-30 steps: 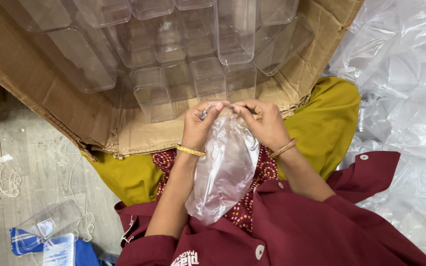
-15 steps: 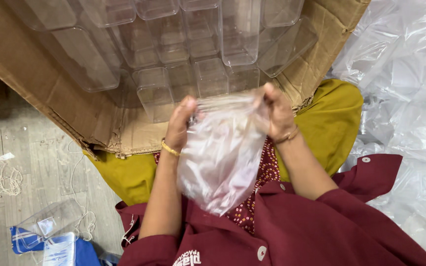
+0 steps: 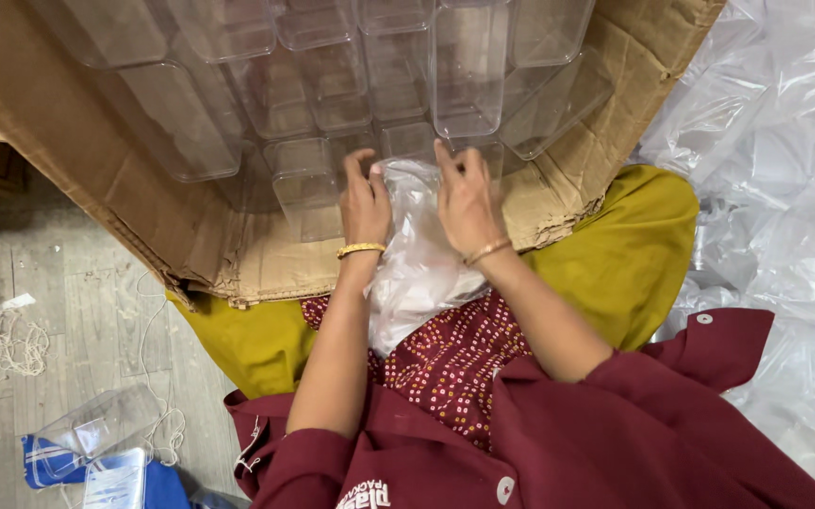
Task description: The person sits on the floor and packs clear plastic containers into white plastic bags, one container at a time, then places the filled bags into a large cardboard box. They open each bag, insert a container, and set the bagged containers into the box.
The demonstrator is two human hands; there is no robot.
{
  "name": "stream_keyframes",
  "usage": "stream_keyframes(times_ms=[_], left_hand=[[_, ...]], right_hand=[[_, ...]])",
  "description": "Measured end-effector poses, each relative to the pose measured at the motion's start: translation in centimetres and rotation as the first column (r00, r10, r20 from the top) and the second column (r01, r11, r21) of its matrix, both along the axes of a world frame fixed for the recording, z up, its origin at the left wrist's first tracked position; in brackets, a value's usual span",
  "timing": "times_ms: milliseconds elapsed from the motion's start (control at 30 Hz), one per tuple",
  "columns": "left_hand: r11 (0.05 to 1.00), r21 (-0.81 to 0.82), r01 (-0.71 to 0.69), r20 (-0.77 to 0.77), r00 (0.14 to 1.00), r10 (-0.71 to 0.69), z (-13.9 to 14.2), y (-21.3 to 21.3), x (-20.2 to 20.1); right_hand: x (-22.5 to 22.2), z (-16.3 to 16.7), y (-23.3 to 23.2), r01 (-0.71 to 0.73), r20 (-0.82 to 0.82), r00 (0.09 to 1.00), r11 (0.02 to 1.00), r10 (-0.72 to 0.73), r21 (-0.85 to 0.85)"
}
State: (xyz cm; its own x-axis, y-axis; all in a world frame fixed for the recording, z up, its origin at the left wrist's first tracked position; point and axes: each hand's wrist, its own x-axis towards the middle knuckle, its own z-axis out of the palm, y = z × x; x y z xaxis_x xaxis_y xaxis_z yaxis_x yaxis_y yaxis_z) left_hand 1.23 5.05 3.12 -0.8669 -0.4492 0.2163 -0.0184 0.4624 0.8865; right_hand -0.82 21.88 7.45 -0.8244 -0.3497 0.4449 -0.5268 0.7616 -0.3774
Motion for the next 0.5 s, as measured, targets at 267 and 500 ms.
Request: stream_keyframes(times_ms=[267,500], left_hand=[[0.960,-0.020,0.281,-0.243,0.930,-0.277,3.1,1.2,3.3],[0.844,0.335,0.419,-0.027,0.899,-0.436,5.2,6.6,5.0]], right_hand=[[4.1,6.0,4.1,0.007,0.227,0.970,0.924,0.087,-0.383],[6.9,7.5,10.3,0.110,0.150,0.986,0.952,-0.069,-0.286]])
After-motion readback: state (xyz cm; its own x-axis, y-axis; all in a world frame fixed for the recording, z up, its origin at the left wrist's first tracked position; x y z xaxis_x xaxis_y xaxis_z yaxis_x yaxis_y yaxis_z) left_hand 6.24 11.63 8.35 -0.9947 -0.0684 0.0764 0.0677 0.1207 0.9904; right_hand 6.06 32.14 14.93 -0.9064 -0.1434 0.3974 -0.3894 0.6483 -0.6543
